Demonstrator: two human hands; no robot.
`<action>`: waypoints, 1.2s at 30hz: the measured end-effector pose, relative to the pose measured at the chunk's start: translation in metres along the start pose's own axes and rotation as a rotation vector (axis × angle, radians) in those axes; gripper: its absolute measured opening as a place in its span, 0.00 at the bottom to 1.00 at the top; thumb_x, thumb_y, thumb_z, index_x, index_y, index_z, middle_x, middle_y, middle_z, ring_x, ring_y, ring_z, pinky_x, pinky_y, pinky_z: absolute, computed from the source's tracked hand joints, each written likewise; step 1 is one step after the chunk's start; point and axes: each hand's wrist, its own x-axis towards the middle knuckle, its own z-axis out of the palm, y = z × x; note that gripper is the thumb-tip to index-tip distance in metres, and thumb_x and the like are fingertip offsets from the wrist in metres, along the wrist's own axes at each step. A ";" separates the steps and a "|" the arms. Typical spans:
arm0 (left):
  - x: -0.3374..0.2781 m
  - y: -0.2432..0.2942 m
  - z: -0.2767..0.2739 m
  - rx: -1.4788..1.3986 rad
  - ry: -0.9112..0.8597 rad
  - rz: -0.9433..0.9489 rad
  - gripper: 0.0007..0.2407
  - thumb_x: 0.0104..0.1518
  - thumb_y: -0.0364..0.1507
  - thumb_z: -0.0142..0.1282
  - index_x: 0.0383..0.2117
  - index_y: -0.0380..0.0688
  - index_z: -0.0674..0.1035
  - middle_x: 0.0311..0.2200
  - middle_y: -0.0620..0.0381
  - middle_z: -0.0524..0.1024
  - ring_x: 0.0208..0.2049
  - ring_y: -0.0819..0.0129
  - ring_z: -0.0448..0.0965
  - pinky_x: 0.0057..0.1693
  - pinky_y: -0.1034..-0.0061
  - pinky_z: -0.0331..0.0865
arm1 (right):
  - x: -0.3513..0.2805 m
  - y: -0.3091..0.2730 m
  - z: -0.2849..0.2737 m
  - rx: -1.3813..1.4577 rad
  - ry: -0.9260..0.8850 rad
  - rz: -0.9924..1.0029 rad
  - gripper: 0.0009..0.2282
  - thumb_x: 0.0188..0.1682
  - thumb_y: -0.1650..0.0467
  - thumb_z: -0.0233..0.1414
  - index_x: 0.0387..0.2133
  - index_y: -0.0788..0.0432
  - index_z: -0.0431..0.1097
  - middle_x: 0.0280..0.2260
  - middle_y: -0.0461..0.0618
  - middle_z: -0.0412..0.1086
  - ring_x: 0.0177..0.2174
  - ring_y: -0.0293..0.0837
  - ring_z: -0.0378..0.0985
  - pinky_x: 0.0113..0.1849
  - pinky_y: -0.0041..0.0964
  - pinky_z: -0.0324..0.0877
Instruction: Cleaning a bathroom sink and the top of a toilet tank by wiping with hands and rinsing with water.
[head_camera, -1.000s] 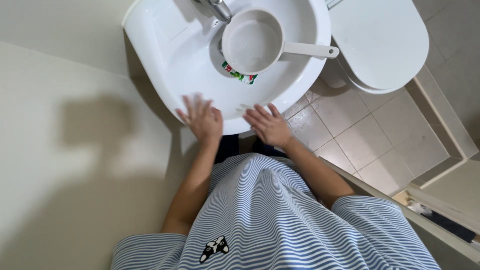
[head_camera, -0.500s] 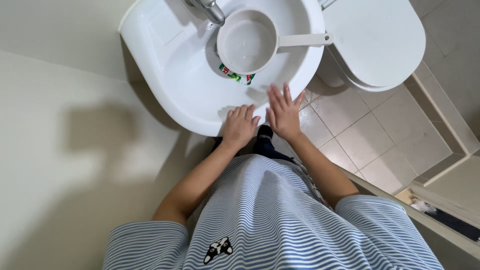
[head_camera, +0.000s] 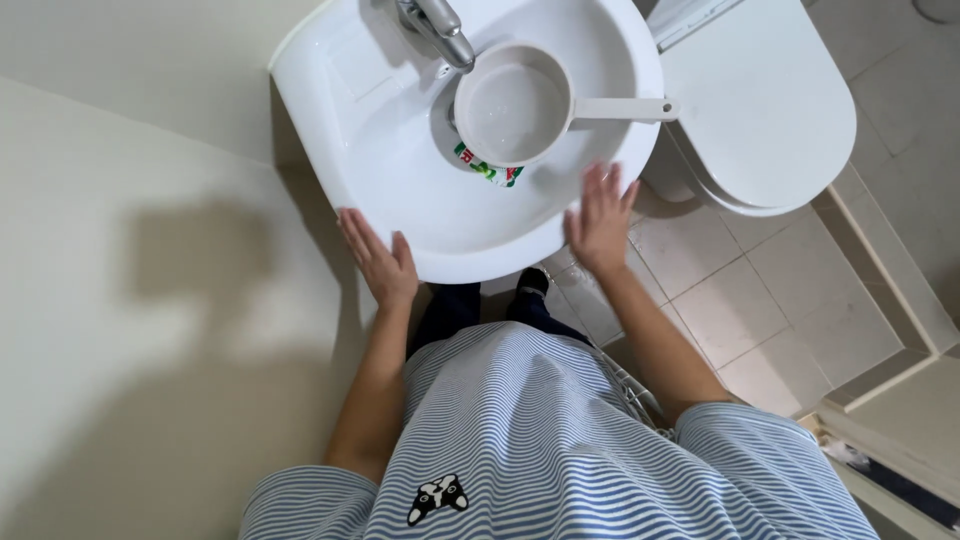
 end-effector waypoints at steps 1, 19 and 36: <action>0.000 -0.006 0.005 0.001 0.006 -0.003 0.31 0.67 0.32 0.51 0.73 0.32 0.51 0.75 0.38 0.43 0.75 0.43 0.42 0.76 0.53 0.42 | -0.008 -0.023 -0.005 0.001 0.001 -0.007 0.31 0.59 0.62 0.43 0.72 0.62 0.42 0.73 0.57 0.39 0.70 0.60 0.36 0.65 0.69 0.29; 0.122 -0.154 0.034 -1.233 -0.391 -0.898 0.31 0.69 0.50 0.43 0.70 0.38 0.61 0.71 0.50 0.61 0.69 0.60 0.61 0.69 0.70 0.54 | 0.085 -0.268 0.029 -0.032 -0.477 -1.040 0.27 0.47 0.67 0.47 0.64 0.54 0.62 0.67 0.41 0.58 0.69 0.42 0.46 0.67 0.58 0.39; 0.208 -0.074 0.069 0.206 -0.161 -0.254 0.32 0.67 0.45 0.39 0.70 0.34 0.50 0.72 0.37 0.46 0.70 0.46 0.45 0.69 0.52 0.44 | 0.324 -0.273 0.054 -0.118 -0.387 -0.397 0.30 0.56 0.58 0.34 0.72 0.52 0.38 0.73 0.48 0.37 0.69 0.56 0.34 0.62 0.61 0.33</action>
